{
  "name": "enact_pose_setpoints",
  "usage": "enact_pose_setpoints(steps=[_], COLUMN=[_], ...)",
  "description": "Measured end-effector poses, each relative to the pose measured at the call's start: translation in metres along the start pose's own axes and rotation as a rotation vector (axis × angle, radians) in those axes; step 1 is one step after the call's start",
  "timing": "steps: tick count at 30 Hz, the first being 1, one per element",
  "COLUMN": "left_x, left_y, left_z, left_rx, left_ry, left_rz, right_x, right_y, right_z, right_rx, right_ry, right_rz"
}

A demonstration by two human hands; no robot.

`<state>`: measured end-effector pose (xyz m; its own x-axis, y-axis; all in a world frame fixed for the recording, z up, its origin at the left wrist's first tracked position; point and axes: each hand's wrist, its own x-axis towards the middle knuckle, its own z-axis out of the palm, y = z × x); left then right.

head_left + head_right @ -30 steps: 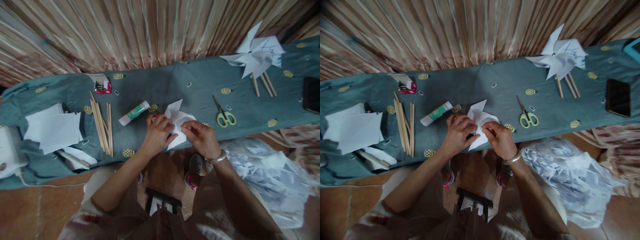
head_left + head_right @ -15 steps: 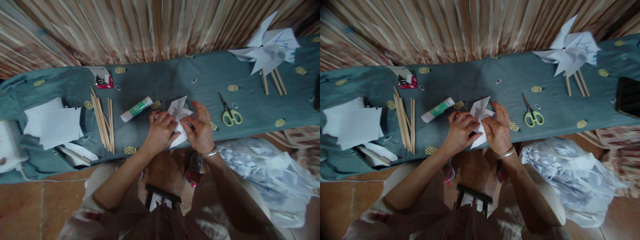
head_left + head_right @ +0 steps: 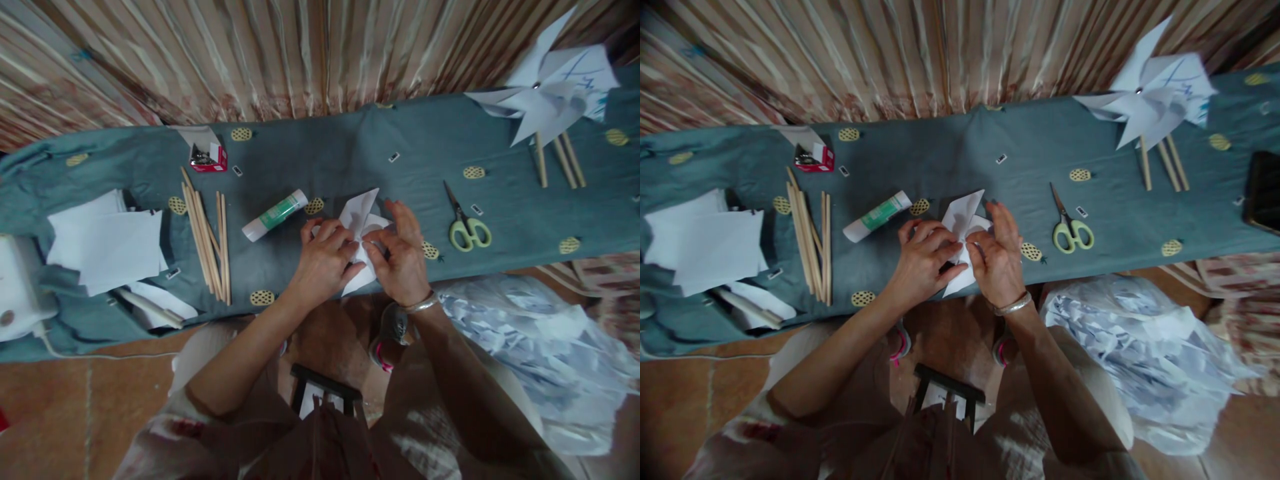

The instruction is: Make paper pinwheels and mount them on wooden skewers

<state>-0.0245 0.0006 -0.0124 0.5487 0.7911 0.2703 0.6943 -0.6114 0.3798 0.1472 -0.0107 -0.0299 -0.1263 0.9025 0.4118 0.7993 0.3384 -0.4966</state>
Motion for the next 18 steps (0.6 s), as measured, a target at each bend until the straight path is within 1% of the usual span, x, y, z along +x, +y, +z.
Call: enact_pose_setpoints(steps=[18], left_x=[-0.0001], left_y=[-0.0003], left_z=[0.0006], left_rx=[0.003], left_ry=[0.006], left_rz=[-0.005], right_x=[-0.0001], right_y=[-0.0026], right_z=[-0.0029], right_rx=[0.011], right_ry=[-0.025], right_rz=[0.035])
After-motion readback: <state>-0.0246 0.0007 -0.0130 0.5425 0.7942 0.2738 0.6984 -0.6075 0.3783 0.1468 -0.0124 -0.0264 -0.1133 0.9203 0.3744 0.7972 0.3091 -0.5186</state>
